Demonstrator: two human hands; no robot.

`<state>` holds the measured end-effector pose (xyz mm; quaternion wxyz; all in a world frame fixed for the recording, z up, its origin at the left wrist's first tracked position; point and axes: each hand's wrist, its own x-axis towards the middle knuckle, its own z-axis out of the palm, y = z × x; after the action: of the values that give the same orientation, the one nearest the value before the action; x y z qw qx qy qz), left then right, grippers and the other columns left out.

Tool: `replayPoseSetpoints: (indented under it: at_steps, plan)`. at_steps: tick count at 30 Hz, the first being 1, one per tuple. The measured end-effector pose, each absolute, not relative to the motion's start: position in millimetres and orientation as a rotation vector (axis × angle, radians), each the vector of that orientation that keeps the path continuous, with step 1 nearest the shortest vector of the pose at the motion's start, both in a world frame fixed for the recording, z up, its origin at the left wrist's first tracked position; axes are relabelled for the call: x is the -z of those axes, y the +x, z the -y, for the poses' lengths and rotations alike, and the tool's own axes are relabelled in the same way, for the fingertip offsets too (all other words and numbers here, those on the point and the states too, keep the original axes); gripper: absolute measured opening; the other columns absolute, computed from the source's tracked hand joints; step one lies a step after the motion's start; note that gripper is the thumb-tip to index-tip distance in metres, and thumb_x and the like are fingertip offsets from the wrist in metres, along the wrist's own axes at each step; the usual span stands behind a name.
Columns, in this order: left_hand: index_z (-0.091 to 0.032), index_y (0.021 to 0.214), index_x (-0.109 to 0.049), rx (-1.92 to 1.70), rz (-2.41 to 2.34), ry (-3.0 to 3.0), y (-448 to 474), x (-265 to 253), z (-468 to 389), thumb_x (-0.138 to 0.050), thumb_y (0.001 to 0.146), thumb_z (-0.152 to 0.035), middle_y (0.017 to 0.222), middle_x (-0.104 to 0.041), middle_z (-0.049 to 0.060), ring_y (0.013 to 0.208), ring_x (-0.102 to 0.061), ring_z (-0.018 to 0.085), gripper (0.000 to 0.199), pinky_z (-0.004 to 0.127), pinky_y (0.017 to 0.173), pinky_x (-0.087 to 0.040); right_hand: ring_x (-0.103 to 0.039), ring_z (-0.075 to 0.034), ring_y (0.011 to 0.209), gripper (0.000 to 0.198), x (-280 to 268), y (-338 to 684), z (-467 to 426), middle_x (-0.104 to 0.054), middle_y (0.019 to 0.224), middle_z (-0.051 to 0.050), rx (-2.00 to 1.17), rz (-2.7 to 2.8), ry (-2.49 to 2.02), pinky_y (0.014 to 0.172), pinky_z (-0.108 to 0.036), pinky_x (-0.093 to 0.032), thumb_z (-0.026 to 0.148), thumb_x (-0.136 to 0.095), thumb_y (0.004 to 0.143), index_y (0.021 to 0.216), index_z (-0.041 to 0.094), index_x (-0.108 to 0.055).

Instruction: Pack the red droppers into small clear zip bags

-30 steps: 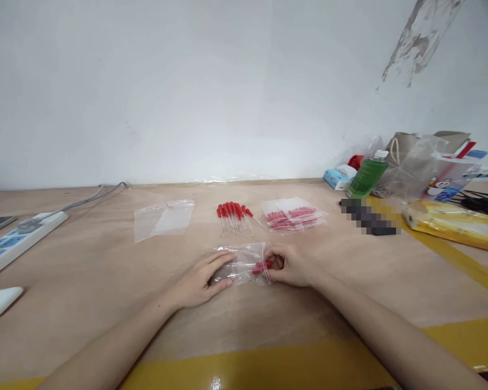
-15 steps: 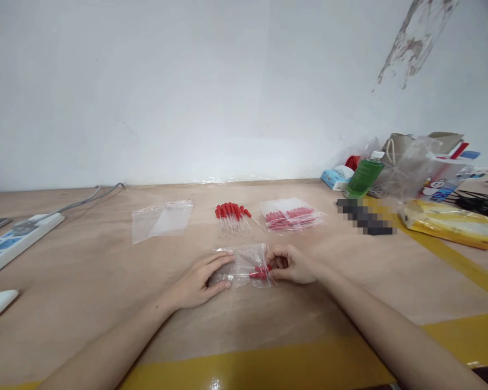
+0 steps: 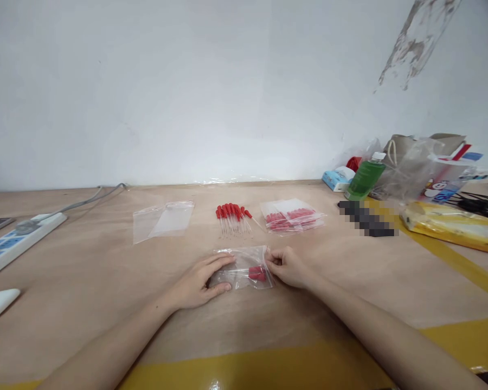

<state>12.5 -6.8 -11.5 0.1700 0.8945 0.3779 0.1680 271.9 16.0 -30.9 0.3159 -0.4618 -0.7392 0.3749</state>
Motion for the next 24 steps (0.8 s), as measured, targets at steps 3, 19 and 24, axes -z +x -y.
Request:
replayPoseSetpoints:
  at_steps: [3,19,24]
  plan:
    - [-0.027,0.131,-0.037,-0.492,-1.06,2.543,12,12,7,-0.051,0.085,-0.04,0.133,-0.043,0.005,0.122,-0.039,0.024,0.05,0.043,0.101,-0.034,-0.034,-0.007,0.047,0.031,32,272,-15,-0.04,0.046,0.004,-0.917,1.936,-1.231,0.043,-0.019,-0.024,0.031,-0.053,0.073,0.046,0.017,-0.044]
    - [-0.033,0.13,-0.039,-0.321,-1.04,2.634,11,10,7,-0.043,0.09,-0.04,0.14,-0.033,0.001,0.128,-0.03,0.022,0.041,0.043,0.104,-0.028,-0.059,-0.02,0.087,0.014,-19,249,-80,-0.065,0.092,-0.01,-0.279,2.11,-1.709,0.073,-0.027,-0.042,0.016,-0.05,0.076,0.083,0.016,-0.062]
    - [-0.033,0.129,-0.041,-0.368,-1.03,2.637,12,10,7,-0.044,0.09,-0.04,0.138,-0.036,0.002,0.126,-0.033,0.023,0.04,0.043,0.104,-0.029,-0.059,-0.03,0.094,0.027,-17,216,-118,-0.061,0.099,-0.022,-0.361,2.093,-1.882,0.073,-0.035,-0.044,0.029,-0.05,0.08,0.095,0.01,-0.061]
